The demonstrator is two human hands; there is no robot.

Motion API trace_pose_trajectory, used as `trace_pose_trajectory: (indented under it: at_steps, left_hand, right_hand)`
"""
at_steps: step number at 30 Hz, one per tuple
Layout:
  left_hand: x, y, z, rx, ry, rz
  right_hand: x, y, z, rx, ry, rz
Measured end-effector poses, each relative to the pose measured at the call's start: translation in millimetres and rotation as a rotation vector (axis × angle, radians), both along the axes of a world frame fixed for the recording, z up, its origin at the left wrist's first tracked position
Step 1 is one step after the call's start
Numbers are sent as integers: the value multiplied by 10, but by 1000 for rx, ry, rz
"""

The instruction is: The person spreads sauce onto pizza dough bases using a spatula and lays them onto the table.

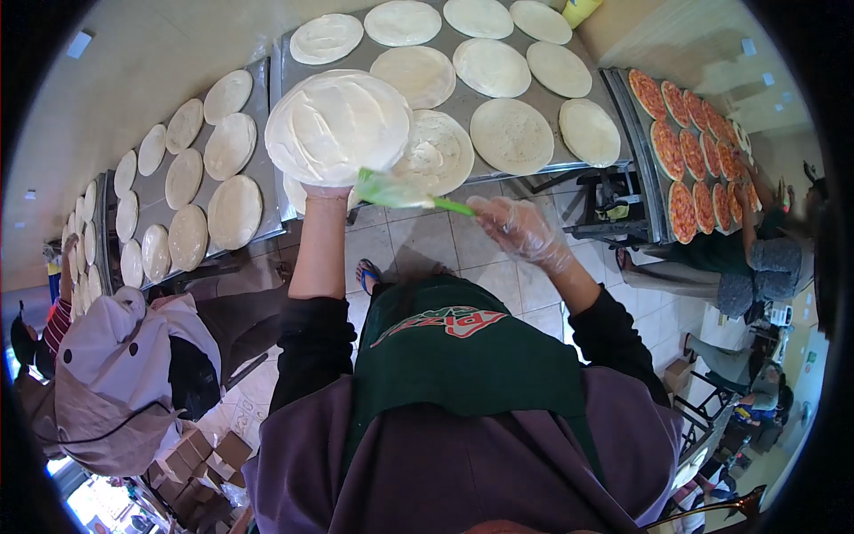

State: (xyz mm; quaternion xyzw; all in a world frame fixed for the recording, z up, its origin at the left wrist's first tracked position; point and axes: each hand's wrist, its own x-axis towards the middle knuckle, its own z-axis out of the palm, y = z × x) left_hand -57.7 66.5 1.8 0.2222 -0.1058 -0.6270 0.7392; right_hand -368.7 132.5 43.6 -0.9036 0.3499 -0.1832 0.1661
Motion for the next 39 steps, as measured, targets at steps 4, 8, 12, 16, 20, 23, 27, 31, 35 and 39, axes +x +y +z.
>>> trace_pose_trajectory:
  at_steps: [4, 8, 12, 16, 20, 23, 27, 31, 35, 39]
  left_hand:
    - [12, -113, -141, -382, 556, -267]
    - [-125, -117, -41, -370, 515, -296]
    - [-204, -202, -76, -402, 530, -223]
    - [-322, -190, -33, -170, 186, 101]
    - [-254, -119, 39, -179, 93, 111]
    - [-184, -71, 6, -311, 390, -196]
    - [-246, -15, 67, -348, 448, -402]
    - [-354, 46, 215, -278, 464, -523]
    - [-397, 23, 248, -289, 459, -564]
    - [-360, -9, 244, -325, 430, -527]
  right_hand:
    - [98, 17, -14, 12, -267, -26]
    - [170, -87, 10, -24, -450, -206]
    - [261, 35, -248, -123, -457, -165]
    - [365, 284, -149, 27, -404, -106]
    - [347, 135, 89, 12, -453, -111]
    - [274, -145, 338, 97, -424, -157]
    - [262, -476, 565, 33, -358, -174]
    - [251, -637, 533, 15, -274, -175]
    - [260, -546, 287, -109, -342, 40]
    - [148, -362, 248, -140, -226, 175]
